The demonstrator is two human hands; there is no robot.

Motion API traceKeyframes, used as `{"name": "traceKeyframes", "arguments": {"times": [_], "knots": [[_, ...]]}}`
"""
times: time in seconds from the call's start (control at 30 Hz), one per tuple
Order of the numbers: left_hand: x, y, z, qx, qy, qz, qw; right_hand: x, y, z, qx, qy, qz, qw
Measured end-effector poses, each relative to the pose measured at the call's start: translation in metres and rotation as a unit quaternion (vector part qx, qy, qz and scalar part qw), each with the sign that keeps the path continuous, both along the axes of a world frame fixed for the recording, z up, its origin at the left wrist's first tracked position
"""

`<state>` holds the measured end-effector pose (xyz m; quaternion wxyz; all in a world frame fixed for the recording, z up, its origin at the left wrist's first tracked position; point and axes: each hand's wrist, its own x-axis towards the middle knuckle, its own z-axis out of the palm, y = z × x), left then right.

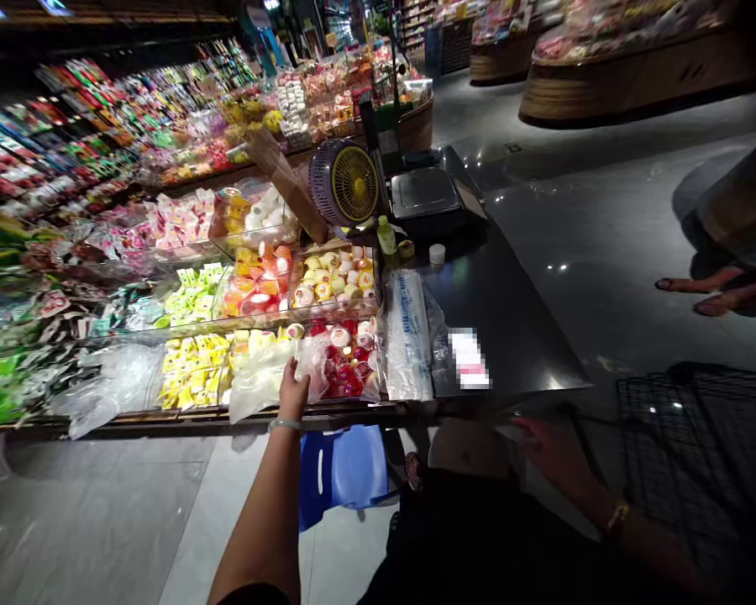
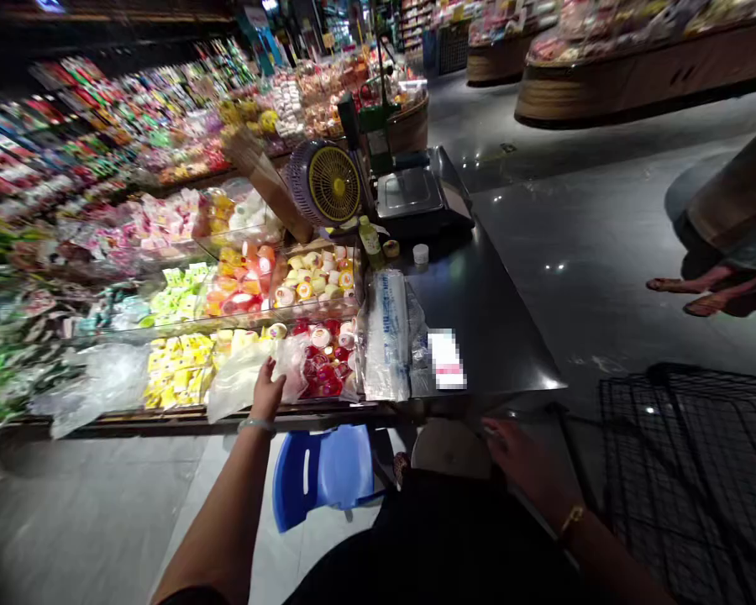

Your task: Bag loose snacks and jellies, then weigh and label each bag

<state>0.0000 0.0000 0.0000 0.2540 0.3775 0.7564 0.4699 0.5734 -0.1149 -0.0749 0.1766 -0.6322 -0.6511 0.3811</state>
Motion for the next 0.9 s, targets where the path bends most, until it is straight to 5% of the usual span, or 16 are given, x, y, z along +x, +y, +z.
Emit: {"name": "traceKeyframes", "arguments": {"times": [0.23, 0.4, 0.5, 0.6, 0.7, 0.8, 0.9], "knots": [[0.042, -0.059, -0.007, 0.024, -0.041, 0.059, 0.997, -0.01, 0.008, 0.03, -0.024, 0.028, 0.002, 0.999], [0.134, -0.13, -0.024, -0.03, -0.144, 0.052, 0.988, -0.013, 0.007, 0.024, -0.06, 0.102, -0.001, 0.993], [0.187, -0.147, -0.013, -0.05, -0.193, 0.022, 0.98, -0.015, 0.025, 0.039, -0.105, 0.136, 0.003, 0.985], [0.22, -0.136, 0.03, -0.022, -0.225, -0.017, 0.974, -0.017, 0.057, 0.089, -0.128, 0.142, 0.011, 0.981], [0.24, -0.115, 0.099, 0.039, -0.234, -0.072, 0.969, -0.02, 0.08, 0.167, -0.031, 0.24, 0.056, 0.969], [0.261, -0.102, 0.166, 0.129, -0.213, -0.155, 0.956, -0.026, 0.084, 0.234, 0.065, 0.353, 0.119, 0.926], [0.283, -0.094, 0.204, 0.185, -0.213, -0.22, 0.934, -0.032, 0.079, 0.258, 0.091, 0.378, 0.119, 0.914]]}}
